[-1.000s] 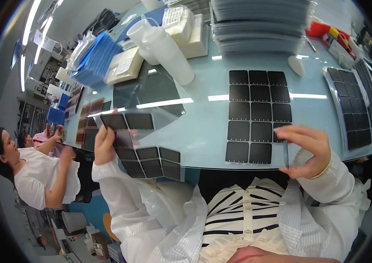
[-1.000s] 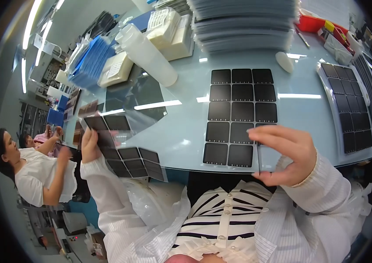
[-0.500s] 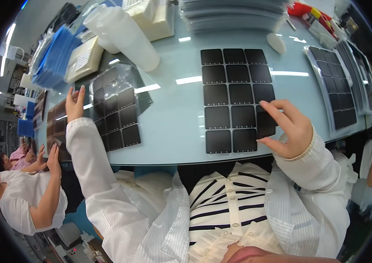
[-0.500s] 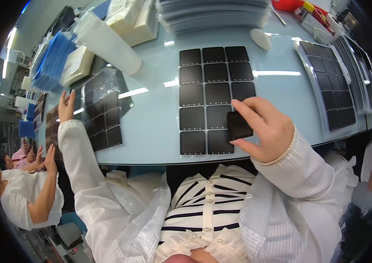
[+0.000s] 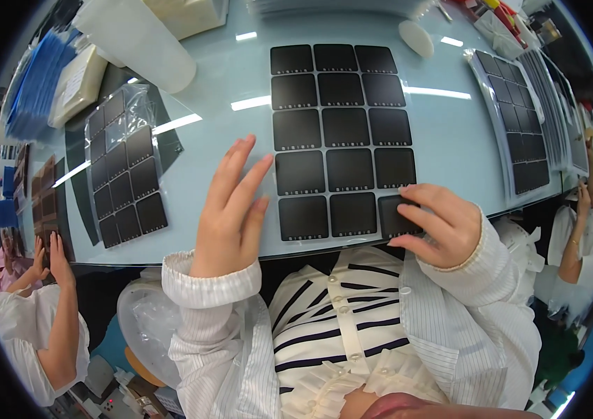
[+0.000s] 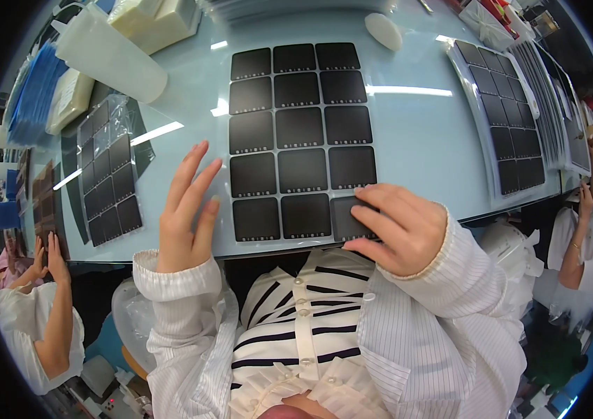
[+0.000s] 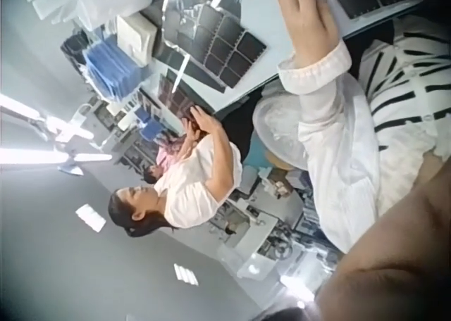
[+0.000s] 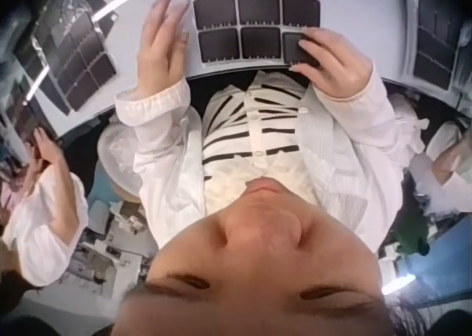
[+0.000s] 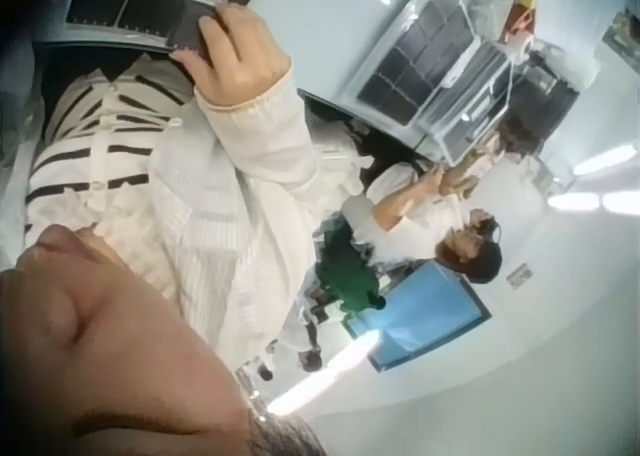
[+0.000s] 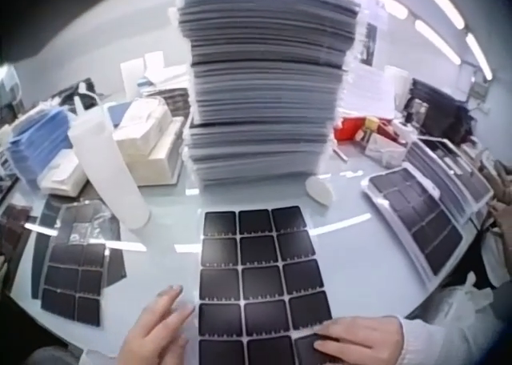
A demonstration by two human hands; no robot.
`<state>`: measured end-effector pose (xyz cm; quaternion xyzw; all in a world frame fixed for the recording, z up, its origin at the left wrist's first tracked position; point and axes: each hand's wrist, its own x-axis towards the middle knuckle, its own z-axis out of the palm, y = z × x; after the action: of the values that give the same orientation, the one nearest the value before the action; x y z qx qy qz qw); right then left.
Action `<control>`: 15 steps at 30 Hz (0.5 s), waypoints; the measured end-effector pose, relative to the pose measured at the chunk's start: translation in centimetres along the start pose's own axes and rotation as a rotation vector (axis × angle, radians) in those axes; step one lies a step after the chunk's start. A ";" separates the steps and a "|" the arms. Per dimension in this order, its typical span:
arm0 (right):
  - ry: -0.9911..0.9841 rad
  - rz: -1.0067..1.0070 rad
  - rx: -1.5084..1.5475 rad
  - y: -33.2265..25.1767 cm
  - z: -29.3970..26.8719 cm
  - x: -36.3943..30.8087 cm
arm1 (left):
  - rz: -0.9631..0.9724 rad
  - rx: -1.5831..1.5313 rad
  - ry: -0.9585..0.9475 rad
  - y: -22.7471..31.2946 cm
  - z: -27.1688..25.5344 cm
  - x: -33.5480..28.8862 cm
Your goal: The person is inspecting, cleaning, and organizing sheets of small electronic display panels using a swab and cleaning liquid at a factory workbench.
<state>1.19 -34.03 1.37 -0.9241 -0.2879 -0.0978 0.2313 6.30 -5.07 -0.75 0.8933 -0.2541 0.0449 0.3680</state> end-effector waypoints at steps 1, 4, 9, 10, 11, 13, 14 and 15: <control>-0.015 -0.004 -0.027 -0.2 0.1 -0.5 | 0.005 0.050 -0.006 0.0 0.7 0.2; -0.012 0.001 -0.078 -0.3 0.5 -1.2 | 0.030 0.119 -0.022 0.1 1.3 0.7; 0.016 -0.038 -0.136 0.1 0.2 -1.0 | 0.020 0.184 -0.066 0.0 1.6 0.7; 0.018 -0.031 -0.137 0.3 0.2 -1.0 | 0.024 0.183 -0.071 0.0 1.7 0.7; 0.031 -0.039 -0.137 0.5 0.4 -0.9 | 0.021 0.182 -0.067 0.0 1.7 0.7; 0.043 -0.048 -0.139 0.5 0.5 -0.9 | 0.019 0.178 -0.062 0.0 1.8 0.7; 0.042 -0.040 -0.138 0.5 0.5 -0.8 | 0.014 0.176 -0.059 0.0 1.8 0.7; 0.041 -0.034 -0.137 0.5 0.5 -0.8 | 0.008 0.172 -0.055 -0.1 1.9 0.7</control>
<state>0.87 -34.51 0.51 -0.9306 -0.2915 -0.1401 0.1714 6.71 -6.61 -1.98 0.9215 -0.2631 0.0435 0.2824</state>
